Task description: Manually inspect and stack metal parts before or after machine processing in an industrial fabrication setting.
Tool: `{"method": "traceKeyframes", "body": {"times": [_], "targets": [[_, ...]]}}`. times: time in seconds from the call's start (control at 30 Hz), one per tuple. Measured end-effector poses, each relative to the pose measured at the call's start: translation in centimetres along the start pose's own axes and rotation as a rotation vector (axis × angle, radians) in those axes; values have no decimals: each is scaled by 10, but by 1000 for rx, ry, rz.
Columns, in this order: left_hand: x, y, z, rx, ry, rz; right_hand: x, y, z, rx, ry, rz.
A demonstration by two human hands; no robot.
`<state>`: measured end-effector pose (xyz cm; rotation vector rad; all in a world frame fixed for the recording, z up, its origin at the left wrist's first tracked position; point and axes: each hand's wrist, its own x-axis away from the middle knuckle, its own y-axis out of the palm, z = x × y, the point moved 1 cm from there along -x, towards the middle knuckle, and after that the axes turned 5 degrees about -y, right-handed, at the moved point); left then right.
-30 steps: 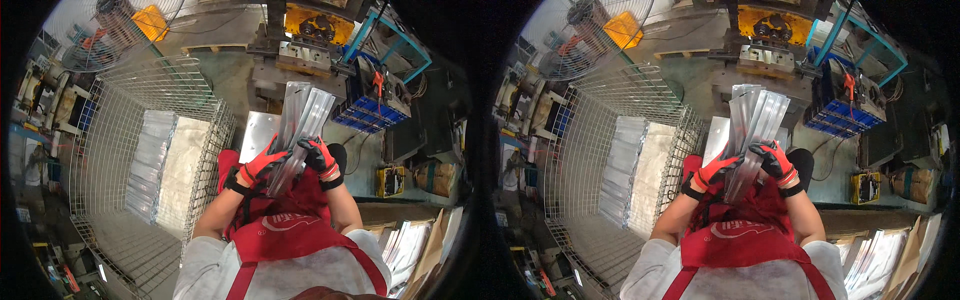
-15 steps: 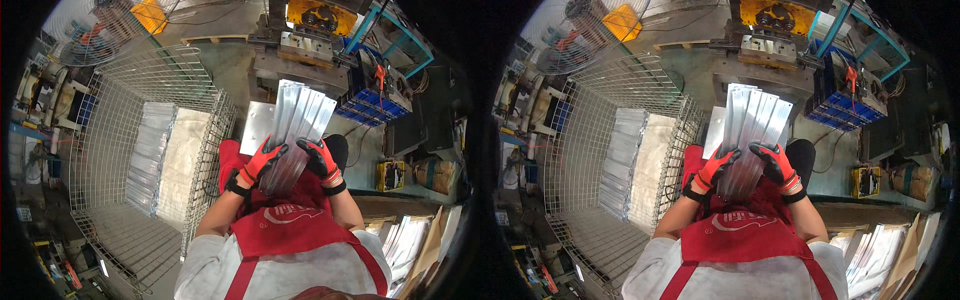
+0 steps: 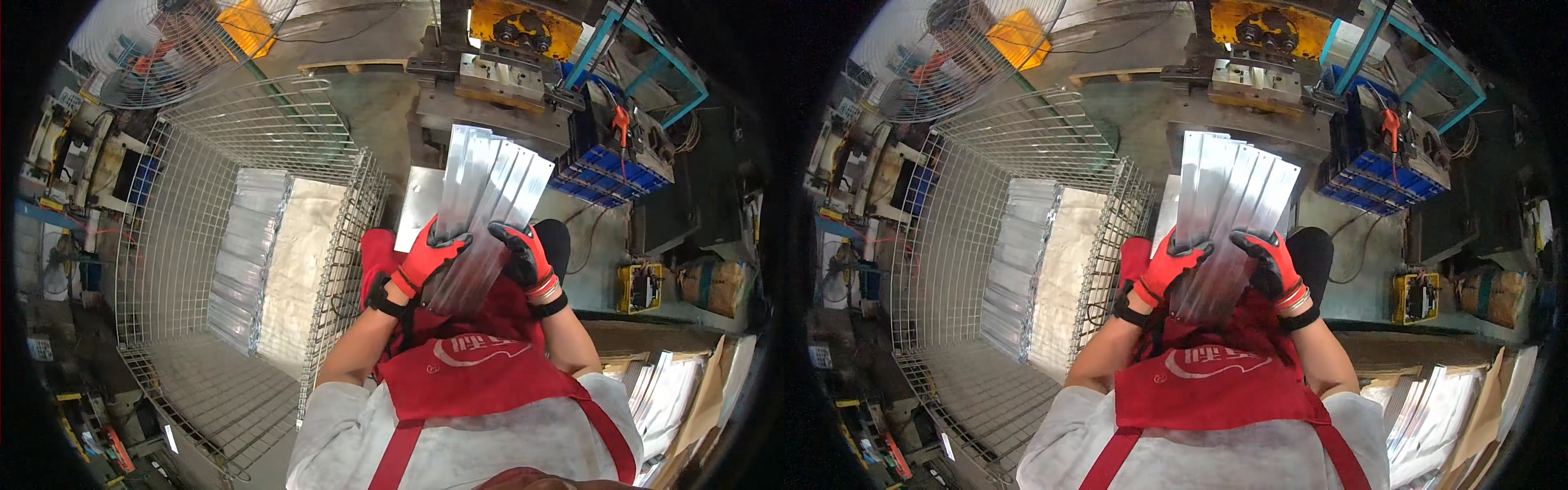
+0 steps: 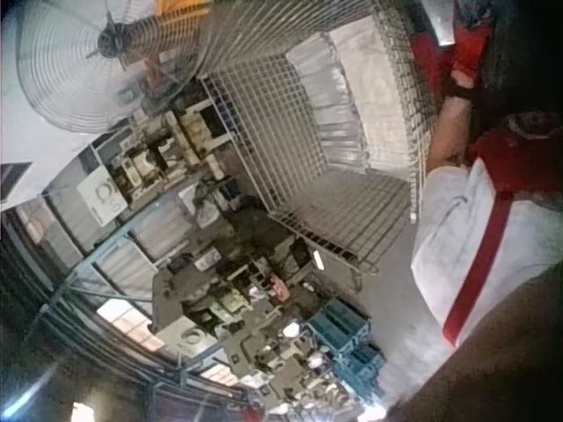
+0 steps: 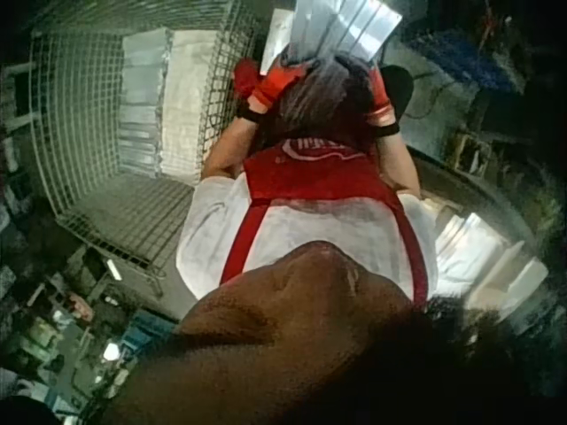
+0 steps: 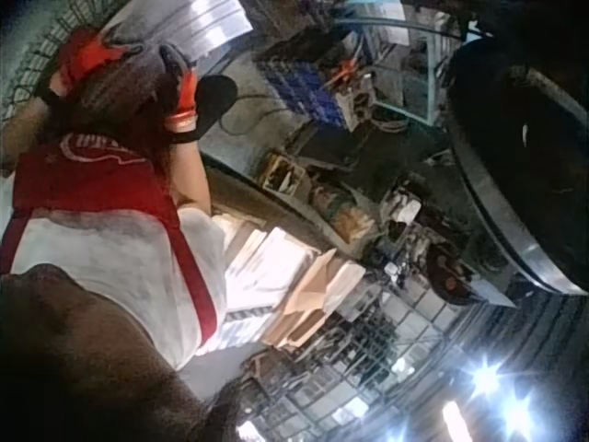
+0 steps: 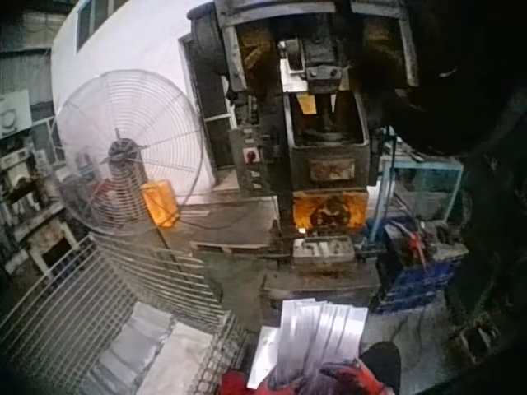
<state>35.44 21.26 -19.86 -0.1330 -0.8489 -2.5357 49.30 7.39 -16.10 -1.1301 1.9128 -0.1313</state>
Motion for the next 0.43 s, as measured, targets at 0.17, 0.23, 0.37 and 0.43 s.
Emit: {"method": "traceKeyframes", "body": {"times": [0.17, 0.23, 0.37, 0.43], "targets": [[-40, -25, -3, -186, 168, -98, -13, 9, 28, -648, 443, 171], [-58, -34, -5, -163, 175, -130, -16, 11, 49, -1029, 663, 272], [-86, -69, -35, -401, 174, -34, 16, 33, 112, -768, 645, 123], [-84, -66, -42, -425, 196, 7, 24, 35, 122, -641, 489, -20]]}}
